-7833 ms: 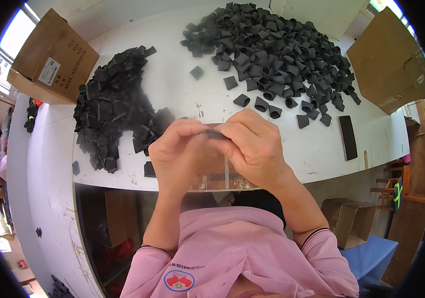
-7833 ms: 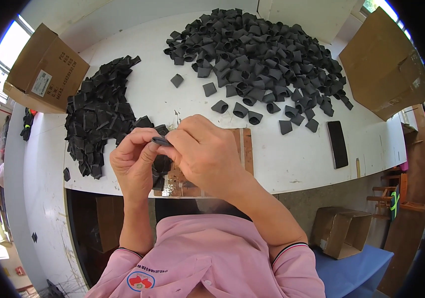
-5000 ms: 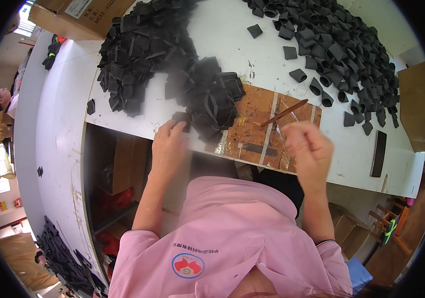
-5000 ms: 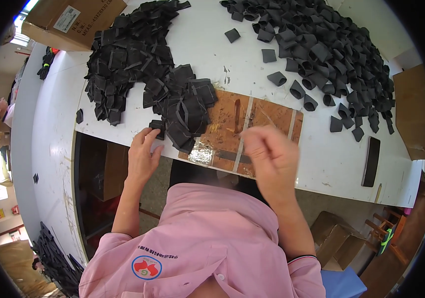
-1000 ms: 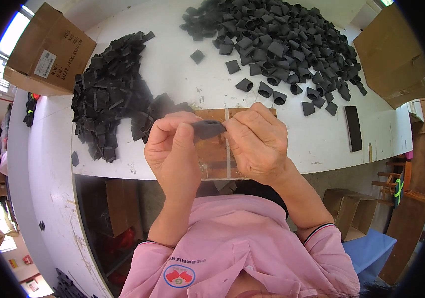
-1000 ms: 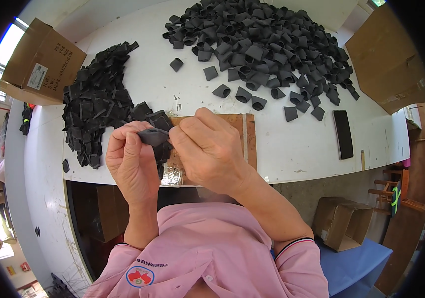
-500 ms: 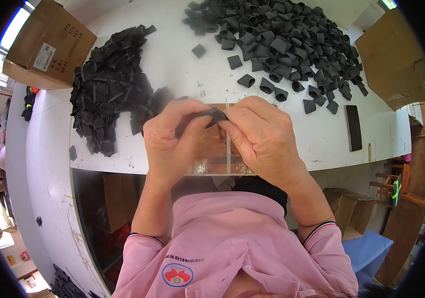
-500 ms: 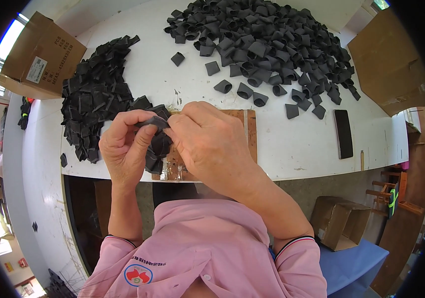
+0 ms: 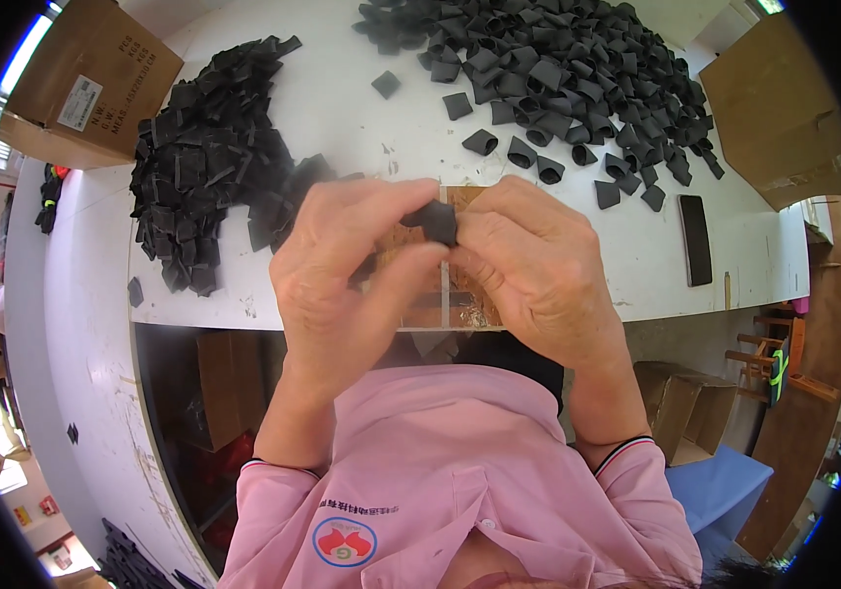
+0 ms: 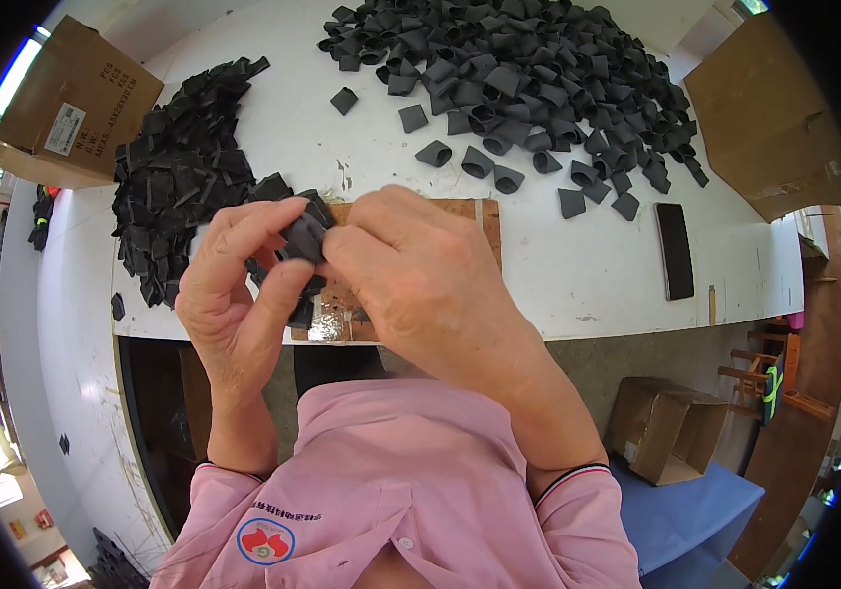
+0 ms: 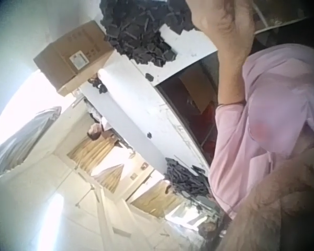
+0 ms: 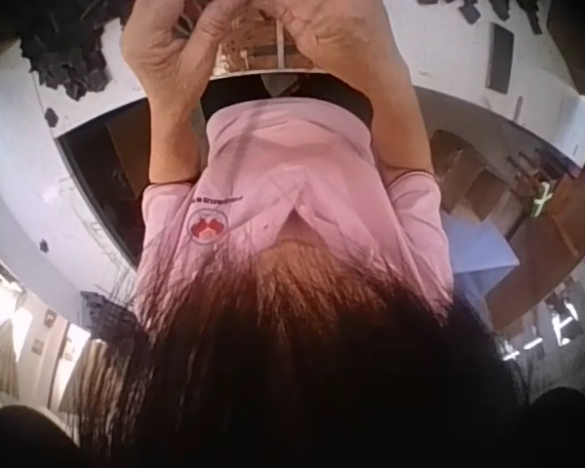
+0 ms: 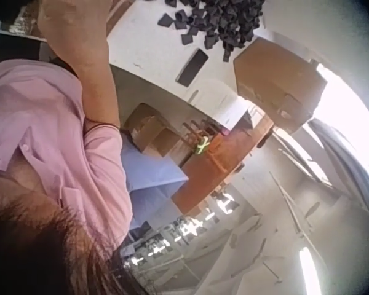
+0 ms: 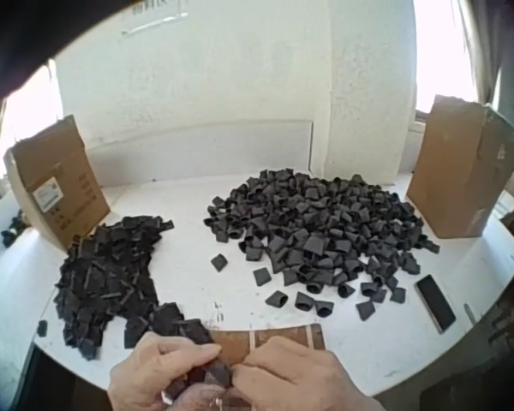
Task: Trimming small black rubber or plastic material pieces using a knife on a wooden board at a workstation.
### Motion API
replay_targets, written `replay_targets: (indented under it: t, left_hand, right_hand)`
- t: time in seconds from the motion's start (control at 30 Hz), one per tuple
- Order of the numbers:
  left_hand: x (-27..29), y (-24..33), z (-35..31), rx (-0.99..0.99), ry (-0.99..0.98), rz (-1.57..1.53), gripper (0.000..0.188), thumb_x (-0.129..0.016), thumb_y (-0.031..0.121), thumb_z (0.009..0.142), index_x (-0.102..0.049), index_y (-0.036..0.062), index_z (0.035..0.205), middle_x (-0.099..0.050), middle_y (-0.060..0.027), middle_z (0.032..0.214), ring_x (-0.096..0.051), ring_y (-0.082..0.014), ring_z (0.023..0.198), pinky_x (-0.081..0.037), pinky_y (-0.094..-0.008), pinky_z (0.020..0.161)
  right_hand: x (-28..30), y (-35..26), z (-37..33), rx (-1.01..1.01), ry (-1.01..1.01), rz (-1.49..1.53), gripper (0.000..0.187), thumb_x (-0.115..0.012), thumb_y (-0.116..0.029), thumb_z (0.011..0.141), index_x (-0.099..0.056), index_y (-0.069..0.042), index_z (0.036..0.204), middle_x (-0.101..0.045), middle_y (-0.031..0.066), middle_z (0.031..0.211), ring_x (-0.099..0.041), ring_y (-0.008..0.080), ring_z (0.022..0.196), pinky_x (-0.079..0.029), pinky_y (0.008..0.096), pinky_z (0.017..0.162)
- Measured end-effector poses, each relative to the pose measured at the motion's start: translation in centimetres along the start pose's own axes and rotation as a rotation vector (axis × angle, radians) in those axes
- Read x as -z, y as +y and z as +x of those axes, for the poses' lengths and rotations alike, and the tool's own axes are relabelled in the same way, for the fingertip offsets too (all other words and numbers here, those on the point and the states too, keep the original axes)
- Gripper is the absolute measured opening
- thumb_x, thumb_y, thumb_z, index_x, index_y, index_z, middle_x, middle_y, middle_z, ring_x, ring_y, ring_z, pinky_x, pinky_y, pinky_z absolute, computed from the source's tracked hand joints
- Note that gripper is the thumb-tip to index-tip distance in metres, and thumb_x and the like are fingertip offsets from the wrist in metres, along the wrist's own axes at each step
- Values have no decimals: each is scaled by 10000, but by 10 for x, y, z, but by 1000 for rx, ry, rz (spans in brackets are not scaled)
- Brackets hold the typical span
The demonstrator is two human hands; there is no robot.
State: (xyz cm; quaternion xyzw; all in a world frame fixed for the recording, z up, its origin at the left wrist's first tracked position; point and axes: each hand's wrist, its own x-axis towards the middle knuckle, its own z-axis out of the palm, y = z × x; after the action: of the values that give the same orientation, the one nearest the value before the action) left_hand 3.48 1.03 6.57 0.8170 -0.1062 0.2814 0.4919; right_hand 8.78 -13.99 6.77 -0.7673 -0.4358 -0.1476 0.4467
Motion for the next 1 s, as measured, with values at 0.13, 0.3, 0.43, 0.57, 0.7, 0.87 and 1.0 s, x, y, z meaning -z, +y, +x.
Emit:
replay_targets:
  t: [0.13,0.3,0.43,0.57,0.7,0.87,1.0]
  left_hand:
    - [4,-4,14,25,64,-159,239,-654,-37,635,-603,45,854,-567,-59,883,-516,-111,705,-419,-222,561]
    - [20,6,20,205,51,-437,147,-636,-41,706,-555,-6,823,-582,-57,860,-536,-94,733,-434,-200,621]
    - [15,6,1,377,168,-874,167,-553,-21,782,-484,-13,934,-543,-88,897,-549,-111,787,-447,-217,729]
    - [2,8,-15,571,126,-949,380,-570,-17,760,-460,-47,1123,-545,-92,914,-554,-120,800,-455,-210,721]
    - [-2,3,-35,666,174,-925,158,-578,-42,763,-557,3,913,-581,-16,801,-530,-61,707,-422,-178,652]
    - [-20,-10,-96,818,108,-533,84,-569,-10,796,-531,2,870,-522,1,778,-468,-39,658,-392,-161,606]
    - [-9,-59,-144,588,298,151,140,-558,-21,788,-511,-14,920,-488,-8,778,-449,-53,657,-385,-170,576]
  right_hand:
    - [6,5,17,115,-18,-78,99,-618,-11,671,-553,-20,745,-508,77,672,-508,229,612,-410,310,522]
    - [5,8,19,99,52,109,118,-612,-45,742,-584,-6,849,-531,76,698,-489,180,582,-404,262,534]
    - [-3,-14,-6,-250,231,293,166,-651,-103,737,-560,-10,841,-549,76,717,-520,170,554,-422,273,489]
    - [-26,-22,-14,-303,213,418,146,-636,-73,737,-557,-2,837,-546,83,679,-524,170,531,-410,265,448]
    - [-35,-17,-31,-297,126,276,127,-548,36,709,-555,-2,829,-542,107,680,-544,200,535,-415,279,463]
    - [-35,-3,-76,-705,-214,543,119,-516,19,737,-562,17,848,-547,105,653,-538,162,527,-419,273,485]
    - [-8,31,-68,-1073,-33,823,177,-471,-77,834,-587,15,931,-553,45,608,-507,71,521,-419,188,495]
